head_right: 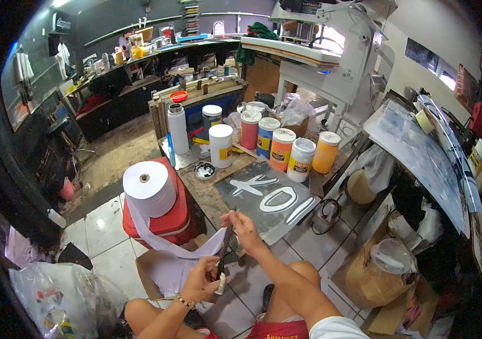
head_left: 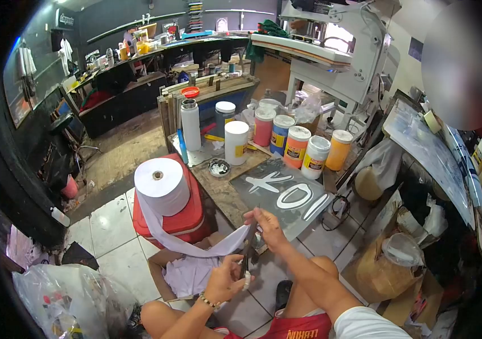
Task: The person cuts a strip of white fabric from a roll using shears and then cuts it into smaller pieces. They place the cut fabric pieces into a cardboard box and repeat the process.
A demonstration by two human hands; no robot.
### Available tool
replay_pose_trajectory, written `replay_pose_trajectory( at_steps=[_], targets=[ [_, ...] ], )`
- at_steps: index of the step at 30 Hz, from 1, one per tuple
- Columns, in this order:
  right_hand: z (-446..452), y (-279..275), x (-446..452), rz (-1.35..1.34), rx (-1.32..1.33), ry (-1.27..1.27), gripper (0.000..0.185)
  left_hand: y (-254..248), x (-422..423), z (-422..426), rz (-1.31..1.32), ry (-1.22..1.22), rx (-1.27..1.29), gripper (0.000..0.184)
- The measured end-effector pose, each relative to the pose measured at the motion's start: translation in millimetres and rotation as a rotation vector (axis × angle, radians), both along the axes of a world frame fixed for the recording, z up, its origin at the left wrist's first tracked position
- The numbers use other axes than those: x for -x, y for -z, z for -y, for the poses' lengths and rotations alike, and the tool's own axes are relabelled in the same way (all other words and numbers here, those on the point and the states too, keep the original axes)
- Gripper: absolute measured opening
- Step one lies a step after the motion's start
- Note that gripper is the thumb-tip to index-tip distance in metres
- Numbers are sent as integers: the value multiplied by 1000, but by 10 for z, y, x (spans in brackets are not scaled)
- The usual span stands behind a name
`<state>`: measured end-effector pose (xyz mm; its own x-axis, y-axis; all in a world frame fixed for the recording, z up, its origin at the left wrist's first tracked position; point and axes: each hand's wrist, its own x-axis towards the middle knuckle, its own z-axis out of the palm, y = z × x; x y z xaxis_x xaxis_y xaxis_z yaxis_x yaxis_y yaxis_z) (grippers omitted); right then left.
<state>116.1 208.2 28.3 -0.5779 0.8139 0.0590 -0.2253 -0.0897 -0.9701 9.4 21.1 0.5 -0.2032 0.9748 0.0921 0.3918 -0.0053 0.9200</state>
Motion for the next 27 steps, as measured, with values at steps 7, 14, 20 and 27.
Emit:
replay_pose_trajectory(
  at_steps=[7, 14, 20, 27],
  targets=[
    [7, 37, -35, -23, 28, -77, 41, -193, -36, 11, -160, 26, 24, 65],
    [-46, 58, -45, -54, 79, -80, 42, -260, -43, 23, -147, 11, 17, 59],
    [-19, 45, -17, -104, 137, -57, 40, -127, -1, 15, -226, -36, -93, 58],
    [-111, 168, 9, -204, 70, -71, 28, -152, -42, 40, -172, -39, 6, 69]
  ],
)
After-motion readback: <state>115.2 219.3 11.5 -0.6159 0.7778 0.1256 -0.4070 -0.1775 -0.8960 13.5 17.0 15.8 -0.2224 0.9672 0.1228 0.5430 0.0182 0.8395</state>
